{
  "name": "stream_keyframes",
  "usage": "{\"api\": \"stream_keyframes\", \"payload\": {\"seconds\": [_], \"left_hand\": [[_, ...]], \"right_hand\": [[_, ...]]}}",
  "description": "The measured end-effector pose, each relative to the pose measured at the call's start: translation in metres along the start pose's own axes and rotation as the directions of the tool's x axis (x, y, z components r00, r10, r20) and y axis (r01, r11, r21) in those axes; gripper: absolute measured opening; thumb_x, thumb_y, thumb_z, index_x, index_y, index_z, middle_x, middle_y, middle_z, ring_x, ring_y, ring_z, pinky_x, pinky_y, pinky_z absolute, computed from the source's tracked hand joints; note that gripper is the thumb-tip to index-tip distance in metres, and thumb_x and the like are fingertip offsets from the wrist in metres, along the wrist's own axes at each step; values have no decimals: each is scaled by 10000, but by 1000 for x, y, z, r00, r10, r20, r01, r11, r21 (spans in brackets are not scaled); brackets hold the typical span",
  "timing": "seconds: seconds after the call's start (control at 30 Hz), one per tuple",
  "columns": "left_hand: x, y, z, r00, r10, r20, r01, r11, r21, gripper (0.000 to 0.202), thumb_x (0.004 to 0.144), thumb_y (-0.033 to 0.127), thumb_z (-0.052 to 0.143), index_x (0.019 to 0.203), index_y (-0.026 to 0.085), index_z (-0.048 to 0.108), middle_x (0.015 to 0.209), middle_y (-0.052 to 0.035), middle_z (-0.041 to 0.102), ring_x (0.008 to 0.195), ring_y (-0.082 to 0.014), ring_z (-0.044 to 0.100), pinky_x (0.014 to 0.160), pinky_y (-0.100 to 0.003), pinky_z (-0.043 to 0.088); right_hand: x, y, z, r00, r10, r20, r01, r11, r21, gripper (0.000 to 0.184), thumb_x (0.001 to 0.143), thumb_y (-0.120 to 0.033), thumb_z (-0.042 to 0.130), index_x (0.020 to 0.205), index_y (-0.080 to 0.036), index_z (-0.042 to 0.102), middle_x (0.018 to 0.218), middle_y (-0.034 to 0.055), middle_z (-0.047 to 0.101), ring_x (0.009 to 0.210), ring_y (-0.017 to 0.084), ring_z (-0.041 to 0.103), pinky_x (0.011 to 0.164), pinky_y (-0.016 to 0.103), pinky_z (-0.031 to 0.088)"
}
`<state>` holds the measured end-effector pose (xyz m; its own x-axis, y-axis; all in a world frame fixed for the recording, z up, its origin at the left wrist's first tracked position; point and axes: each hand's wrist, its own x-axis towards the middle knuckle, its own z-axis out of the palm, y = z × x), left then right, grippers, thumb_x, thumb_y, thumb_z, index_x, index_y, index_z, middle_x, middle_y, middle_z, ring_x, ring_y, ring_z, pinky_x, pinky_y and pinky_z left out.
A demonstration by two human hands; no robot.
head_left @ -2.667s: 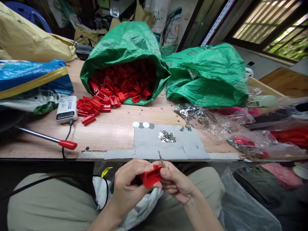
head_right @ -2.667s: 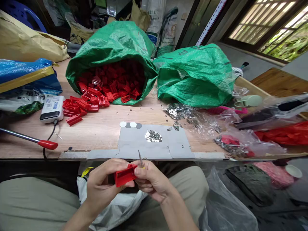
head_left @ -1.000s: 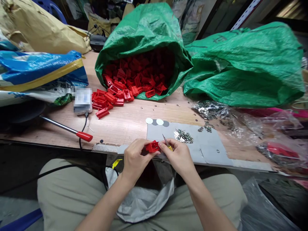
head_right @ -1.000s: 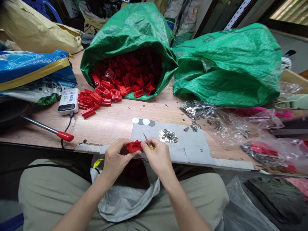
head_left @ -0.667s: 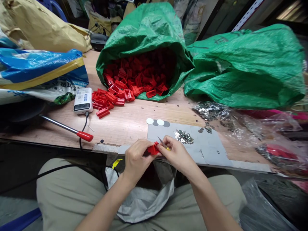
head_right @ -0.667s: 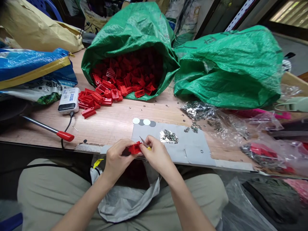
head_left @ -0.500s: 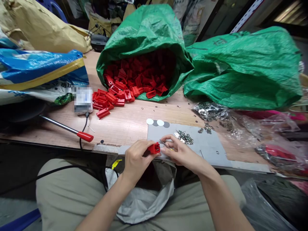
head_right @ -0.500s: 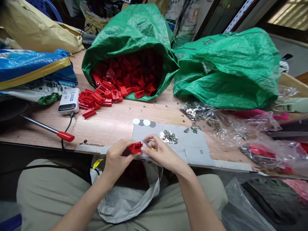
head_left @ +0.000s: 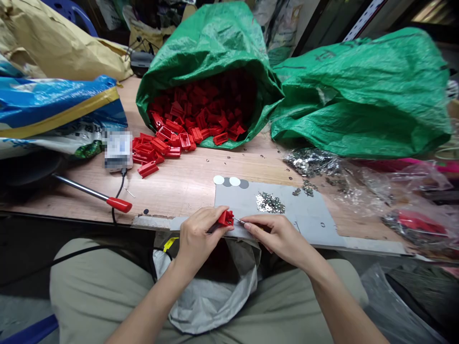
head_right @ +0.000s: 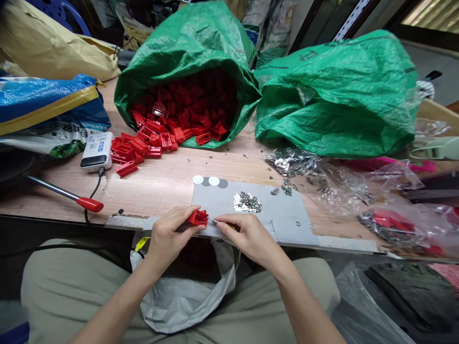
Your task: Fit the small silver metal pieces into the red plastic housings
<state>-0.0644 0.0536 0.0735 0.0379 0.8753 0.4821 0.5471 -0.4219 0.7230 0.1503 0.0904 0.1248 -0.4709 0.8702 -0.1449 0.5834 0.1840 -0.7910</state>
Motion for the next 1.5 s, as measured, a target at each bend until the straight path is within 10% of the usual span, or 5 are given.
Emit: {"api": "stream_keyframes", "payload": {"seconds": [0.23, 0.73, 1.5], "left_hand": [[0, 0, -1, 1000, 4, -4, -4, 1000, -10, 324, 879, 306, 723, 1192, 245, 668, 1076, -53, 772, 968, -209, 725, 867, -330, 573], [5, 3, -6, 994, 45, 98, -42, 999, -31, 231, 899, 217, 685, 1127, 242, 667, 1009, -37, 776, 900, -193, 725, 805, -294, 546], [6, 4, -7, 993, 63, 95, -70, 996, 62, 245, 879, 261, 714, 1110, 220, 640, 1007, -42, 764, 887, -187, 725, 784, -283, 551]], "right_hand": [[1, 3, 3, 998, -50, -41, 46, 995, -94, 246, 930, -296, 605, 1060, -210, 795, 1058, 62, 790, 946, 245, 741, 841, 322, 564], [4, -8, 2, 965, -257, 46, 254, 886, -387, 262, 955, -190, 524, 1015, -212, 778, 915, 74, 792, 774, 214, 731, 719, 298, 515], [6, -4, 0, 975, -220, -5, 216, 960, -178, 243, 927, -151, 592, 1074, -211, 777, 1003, 25, 799, 864, 188, 745, 754, 250, 523]]}}
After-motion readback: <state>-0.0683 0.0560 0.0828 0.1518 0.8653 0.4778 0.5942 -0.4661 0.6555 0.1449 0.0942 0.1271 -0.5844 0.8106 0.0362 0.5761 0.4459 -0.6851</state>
